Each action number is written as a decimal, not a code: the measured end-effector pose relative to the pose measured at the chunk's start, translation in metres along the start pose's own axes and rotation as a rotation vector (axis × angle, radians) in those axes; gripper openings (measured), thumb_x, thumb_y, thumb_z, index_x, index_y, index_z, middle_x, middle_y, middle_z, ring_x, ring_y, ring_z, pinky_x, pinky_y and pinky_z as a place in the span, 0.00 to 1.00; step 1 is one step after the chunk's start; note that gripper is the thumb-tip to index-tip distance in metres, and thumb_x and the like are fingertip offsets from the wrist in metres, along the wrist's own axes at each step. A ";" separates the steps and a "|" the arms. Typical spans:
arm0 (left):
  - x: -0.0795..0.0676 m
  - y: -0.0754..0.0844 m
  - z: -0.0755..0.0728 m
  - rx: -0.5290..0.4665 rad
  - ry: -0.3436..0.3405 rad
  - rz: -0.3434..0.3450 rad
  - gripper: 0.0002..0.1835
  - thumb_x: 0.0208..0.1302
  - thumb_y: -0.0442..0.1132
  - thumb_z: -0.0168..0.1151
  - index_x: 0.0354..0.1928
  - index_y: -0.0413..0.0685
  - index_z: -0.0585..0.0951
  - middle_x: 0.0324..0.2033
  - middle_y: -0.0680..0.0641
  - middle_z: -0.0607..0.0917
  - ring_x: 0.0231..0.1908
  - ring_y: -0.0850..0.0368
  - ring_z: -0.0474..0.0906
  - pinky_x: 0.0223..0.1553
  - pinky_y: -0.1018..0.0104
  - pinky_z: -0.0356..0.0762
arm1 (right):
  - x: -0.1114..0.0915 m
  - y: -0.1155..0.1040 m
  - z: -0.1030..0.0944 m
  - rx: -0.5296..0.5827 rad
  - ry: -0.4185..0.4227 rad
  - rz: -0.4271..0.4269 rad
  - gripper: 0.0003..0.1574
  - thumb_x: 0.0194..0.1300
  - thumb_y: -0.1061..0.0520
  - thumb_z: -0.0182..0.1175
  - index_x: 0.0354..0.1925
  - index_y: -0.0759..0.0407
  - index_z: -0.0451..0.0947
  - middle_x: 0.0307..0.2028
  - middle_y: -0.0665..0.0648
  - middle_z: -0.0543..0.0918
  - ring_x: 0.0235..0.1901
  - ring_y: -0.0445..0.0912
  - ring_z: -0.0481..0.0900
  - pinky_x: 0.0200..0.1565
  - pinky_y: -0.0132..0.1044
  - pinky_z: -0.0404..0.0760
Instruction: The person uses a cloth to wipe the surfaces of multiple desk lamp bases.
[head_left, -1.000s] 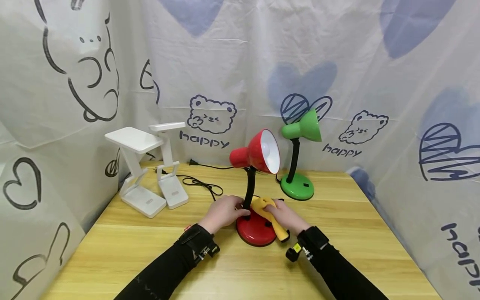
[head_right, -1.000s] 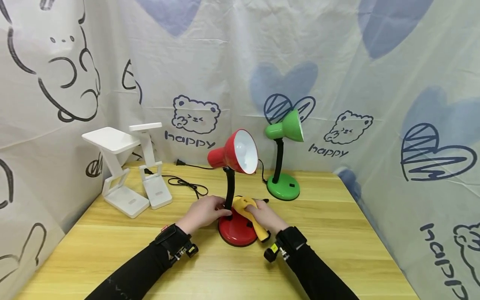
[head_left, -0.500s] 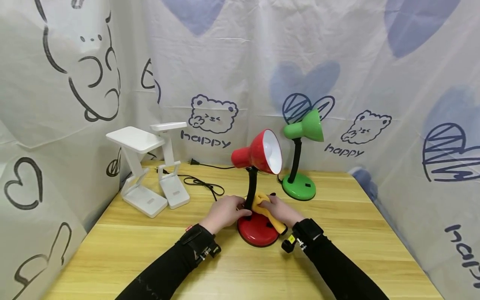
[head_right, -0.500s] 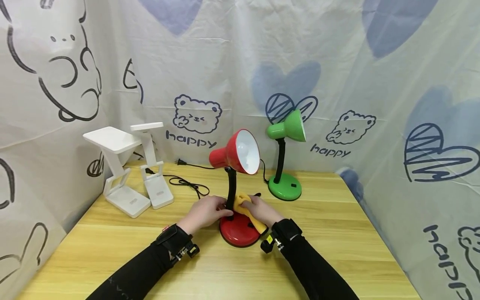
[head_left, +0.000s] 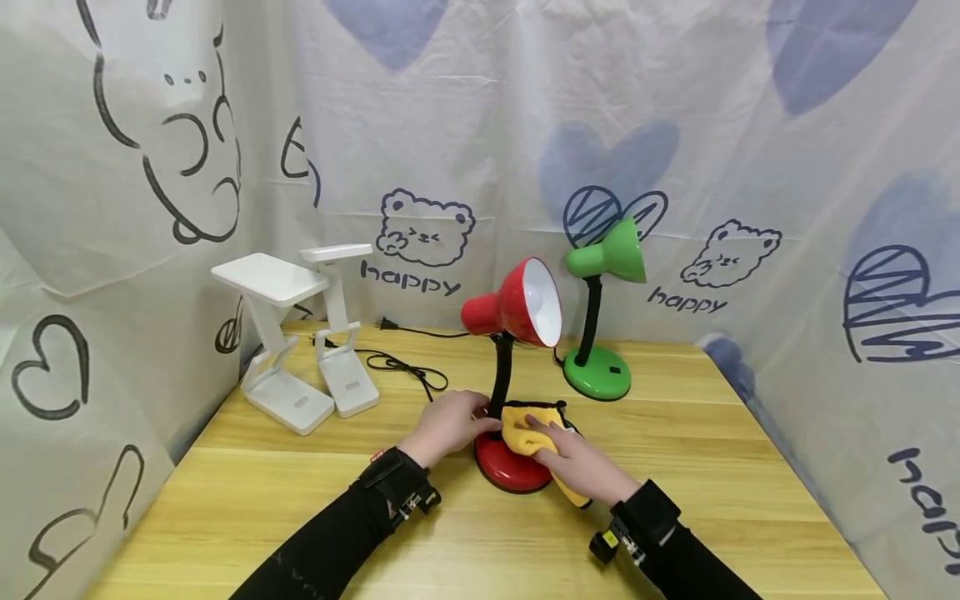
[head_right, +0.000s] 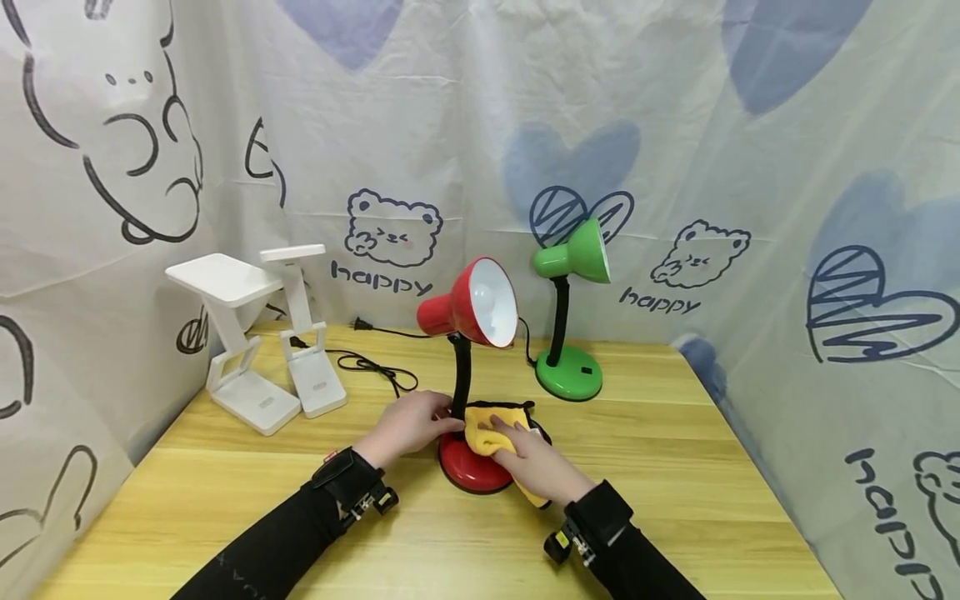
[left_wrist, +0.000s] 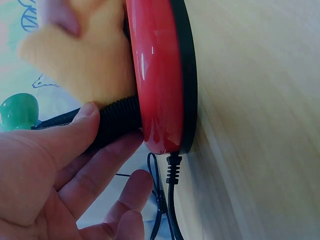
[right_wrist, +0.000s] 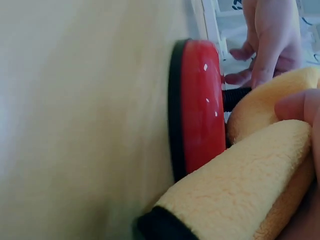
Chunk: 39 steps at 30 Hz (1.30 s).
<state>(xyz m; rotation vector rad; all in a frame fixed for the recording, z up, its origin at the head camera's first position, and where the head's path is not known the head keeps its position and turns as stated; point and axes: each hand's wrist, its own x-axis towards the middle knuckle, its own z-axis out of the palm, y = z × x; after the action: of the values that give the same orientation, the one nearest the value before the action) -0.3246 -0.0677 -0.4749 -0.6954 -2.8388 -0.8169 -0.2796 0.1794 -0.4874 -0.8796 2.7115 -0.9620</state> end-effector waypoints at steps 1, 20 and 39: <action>0.000 0.000 0.000 0.004 0.002 -0.002 0.12 0.53 0.60 0.61 0.32 0.65 0.81 0.23 0.64 0.78 0.26 0.66 0.73 0.25 0.68 0.68 | -0.005 -0.001 0.000 -0.008 -0.011 -0.005 0.28 0.70 0.39 0.39 0.65 0.40 0.58 0.67 0.48 0.54 0.66 0.54 0.48 0.60 0.54 0.52; 0.003 0.004 0.000 0.000 0.004 -0.013 0.08 0.53 0.57 0.62 0.27 0.65 0.79 0.22 0.64 0.77 0.25 0.65 0.73 0.26 0.67 0.68 | -0.066 0.040 -0.027 0.167 -0.160 -0.014 0.25 0.66 0.59 0.47 0.59 0.40 0.69 0.62 0.42 0.64 0.62 0.52 0.59 0.55 0.40 0.62; 0.015 -0.007 -0.002 -0.044 0.071 -0.066 0.12 0.56 0.55 0.61 0.36 0.59 0.79 0.26 0.59 0.79 0.21 0.65 0.73 0.25 0.66 0.69 | -0.045 0.056 -0.048 0.593 0.251 0.251 0.23 0.67 0.42 0.48 0.53 0.54 0.68 0.38 0.56 0.77 0.32 0.45 0.76 0.35 0.39 0.75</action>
<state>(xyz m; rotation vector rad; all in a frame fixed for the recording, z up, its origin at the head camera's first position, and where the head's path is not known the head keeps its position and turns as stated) -0.3408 -0.0678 -0.4734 -0.5690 -2.8017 -0.8984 -0.2840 0.2658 -0.4864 -0.3162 2.3904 -1.7667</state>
